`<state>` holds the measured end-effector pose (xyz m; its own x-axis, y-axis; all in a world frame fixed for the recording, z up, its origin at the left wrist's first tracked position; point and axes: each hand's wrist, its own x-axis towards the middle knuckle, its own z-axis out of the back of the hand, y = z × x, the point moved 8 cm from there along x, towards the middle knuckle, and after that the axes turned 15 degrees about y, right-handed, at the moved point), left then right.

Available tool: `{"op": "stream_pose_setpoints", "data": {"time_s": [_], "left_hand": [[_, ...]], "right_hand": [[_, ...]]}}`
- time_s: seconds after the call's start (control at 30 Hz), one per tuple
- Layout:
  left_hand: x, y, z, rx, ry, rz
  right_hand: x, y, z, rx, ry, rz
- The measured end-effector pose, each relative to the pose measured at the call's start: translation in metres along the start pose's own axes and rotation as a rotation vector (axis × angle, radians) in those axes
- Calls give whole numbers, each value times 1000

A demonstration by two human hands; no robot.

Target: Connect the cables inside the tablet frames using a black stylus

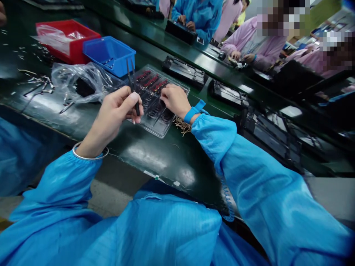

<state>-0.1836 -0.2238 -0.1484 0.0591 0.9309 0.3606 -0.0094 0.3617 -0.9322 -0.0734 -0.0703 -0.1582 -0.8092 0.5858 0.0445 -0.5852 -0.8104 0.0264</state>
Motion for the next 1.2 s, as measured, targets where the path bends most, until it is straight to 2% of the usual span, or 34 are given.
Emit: {"op": "stream_pose_setpoints", "data": {"time_s": [0.1, 0.2, 0.33, 0.4, 0.53, 0.63, 0.73, 0.83, 0.93, 1.0, 1.1, 1.2], "left_hand": [[-3, -3, 0, 17, -6, -21], [-6, -7, -2, 39, -12, -48], [-8, -14, -6, 82, 1, -86], [-9, -16, -7, 91, 14, -92], [-10, -15, -6, 69, 26, -87], [-10, -12, -6, 51, 27, -57], [-10, -11, -6, 32, 27, -35], [-11, -10, -5, 30, 27, -35], [-11, -11, -2, 59, 12, -43], [-10, -13, -3, 55, 2, -43], [-11, -17, -6, 57, -33, -42], [-14, -10, 0, 158, -34, -4]], "right_hand": [[-25, -8, 22, 29, -111, -1], [-74, -24, 44, 110, -190, -4], [-126, -39, 29, 179, -90, 7], [-131, -42, 12, 245, -54, 0], [-118, -32, -13, 351, -27, -2], [-120, -15, -14, 393, -63, 14], [-138, 8, -11, 390, -58, 41], [-154, 33, -13, 277, -21, 52], [-156, 49, -18, 133, 16, 40], [-153, 48, -20, 69, 33, 39], [-156, 31, -20, 80, 32, 44], [-186, 3, -16, 150, -13, -4]]}}
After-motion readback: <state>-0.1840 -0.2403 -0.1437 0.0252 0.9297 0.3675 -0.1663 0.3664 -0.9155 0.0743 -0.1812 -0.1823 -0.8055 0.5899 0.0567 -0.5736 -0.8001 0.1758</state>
